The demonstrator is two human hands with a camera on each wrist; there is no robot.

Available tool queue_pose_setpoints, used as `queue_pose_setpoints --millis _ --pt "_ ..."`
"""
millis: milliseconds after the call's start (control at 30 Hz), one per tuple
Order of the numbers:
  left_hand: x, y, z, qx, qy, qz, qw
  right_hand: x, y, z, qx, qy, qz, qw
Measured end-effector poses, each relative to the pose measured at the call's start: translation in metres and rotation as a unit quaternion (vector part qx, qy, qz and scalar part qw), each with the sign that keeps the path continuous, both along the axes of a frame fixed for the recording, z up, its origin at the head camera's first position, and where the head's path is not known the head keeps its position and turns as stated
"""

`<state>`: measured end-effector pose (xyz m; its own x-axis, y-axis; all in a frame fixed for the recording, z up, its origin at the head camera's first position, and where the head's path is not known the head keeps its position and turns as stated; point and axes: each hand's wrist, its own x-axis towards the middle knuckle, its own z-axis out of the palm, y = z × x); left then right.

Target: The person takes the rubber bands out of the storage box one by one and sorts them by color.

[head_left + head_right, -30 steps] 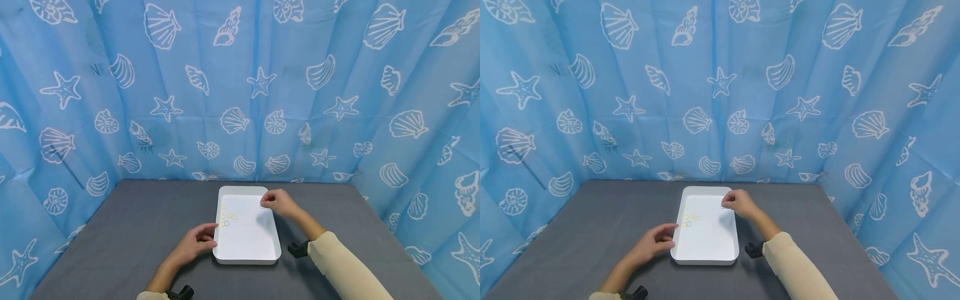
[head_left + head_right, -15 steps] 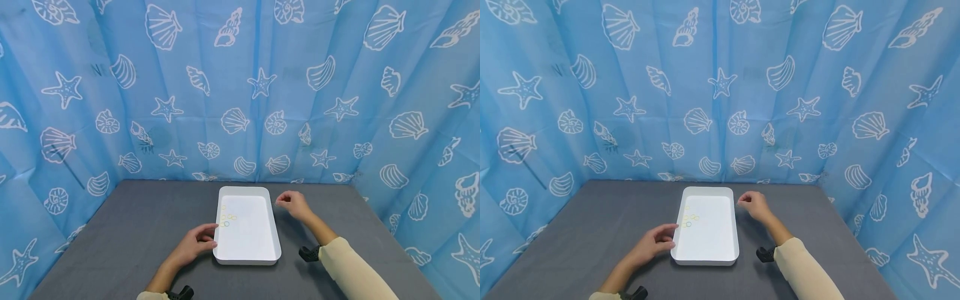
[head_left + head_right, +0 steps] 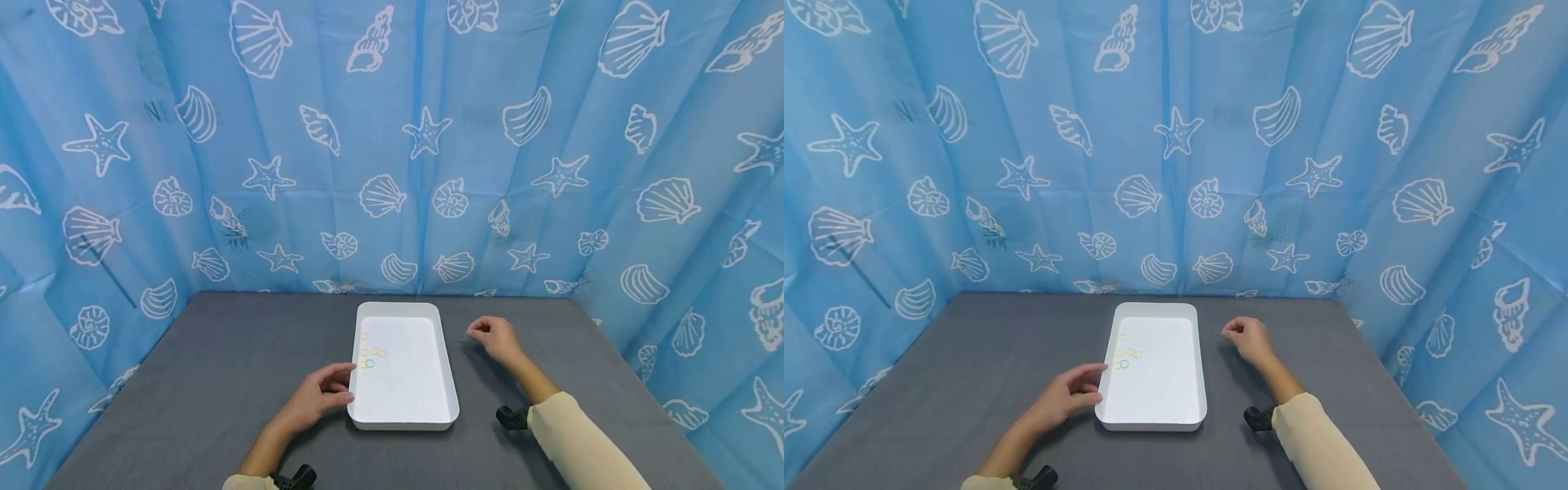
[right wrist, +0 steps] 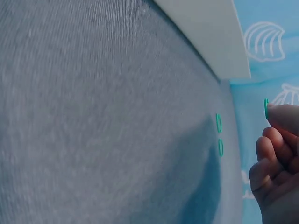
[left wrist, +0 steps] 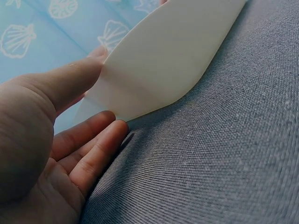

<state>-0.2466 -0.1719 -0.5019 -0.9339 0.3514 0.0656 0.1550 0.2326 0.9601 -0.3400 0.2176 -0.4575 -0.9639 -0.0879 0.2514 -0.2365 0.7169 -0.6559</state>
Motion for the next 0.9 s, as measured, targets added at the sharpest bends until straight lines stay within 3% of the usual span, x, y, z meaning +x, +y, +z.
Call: queue_pose_setpoints --millis 333,567,800,900 --pt "0.0 0.002 0.003 0.0 0.006 0.003 1.0 -0.008 0.013 -0.012 0.017 0.001 -0.028 0.999" --pt "0.007 0.005 0.018 -0.006 0.003 0.001 1.0 -0.011 0.017 -0.017 0.007 -0.013 -0.044 0.999" --pt "0.0 0.003 0.005 -0.01 0.008 0.0 0.9999 -0.012 0.019 -0.024 -0.026 -0.048 -0.059 0.997" --pt "0.001 0.003 0.005 -0.008 0.003 -0.001 1.0 -0.013 0.019 -0.025 -0.039 -0.063 -0.069 0.995"
